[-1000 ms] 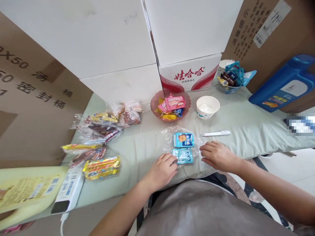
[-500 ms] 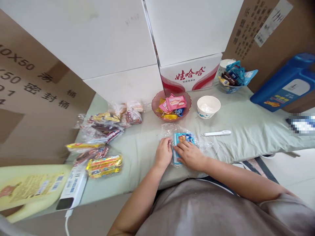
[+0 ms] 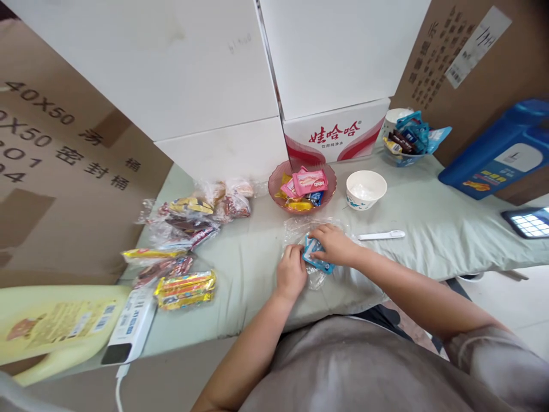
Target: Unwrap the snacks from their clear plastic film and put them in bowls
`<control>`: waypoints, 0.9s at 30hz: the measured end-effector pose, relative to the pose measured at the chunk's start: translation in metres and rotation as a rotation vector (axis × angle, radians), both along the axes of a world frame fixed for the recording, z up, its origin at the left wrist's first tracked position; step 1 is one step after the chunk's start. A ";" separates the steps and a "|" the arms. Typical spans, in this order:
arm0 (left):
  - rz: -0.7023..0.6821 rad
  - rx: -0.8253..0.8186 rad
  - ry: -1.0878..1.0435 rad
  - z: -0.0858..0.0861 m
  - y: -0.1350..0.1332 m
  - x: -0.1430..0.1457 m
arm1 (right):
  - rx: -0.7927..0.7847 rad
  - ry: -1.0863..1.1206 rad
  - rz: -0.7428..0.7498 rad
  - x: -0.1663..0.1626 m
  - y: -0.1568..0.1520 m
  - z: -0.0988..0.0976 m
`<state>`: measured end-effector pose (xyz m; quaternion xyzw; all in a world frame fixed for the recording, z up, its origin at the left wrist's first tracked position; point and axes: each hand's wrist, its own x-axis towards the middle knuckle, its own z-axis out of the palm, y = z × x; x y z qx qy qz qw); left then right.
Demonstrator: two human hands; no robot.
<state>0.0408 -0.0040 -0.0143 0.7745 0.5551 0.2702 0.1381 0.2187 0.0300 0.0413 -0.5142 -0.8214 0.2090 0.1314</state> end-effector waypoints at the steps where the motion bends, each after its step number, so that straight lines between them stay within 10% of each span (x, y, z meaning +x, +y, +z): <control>1: 0.003 0.015 0.017 -0.001 -0.001 0.000 | 0.014 -0.068 0.028 -0.003 0.003 -0.002; 11: -0.025 0.085 0.327 0.001 -0.005 0.001 | -0.097 -0.074 0.139 0.013 -0.013 0.004; 16: -0.038 0.079 0.350 0.004 -0.005 0.002 | -0.194 0.132 -0.041 0.057 -0.011 0.004; 22: -0.030 0.096 0.318 0.000 -0.004 0.001 | 0.023 0.658 -0.525 0.082 0.051 0.031; 27: -0.029 0.104 0.292 0.000 -0.005 0.001 | 0.194 0.467 -0.711 0.057 0.125 0.063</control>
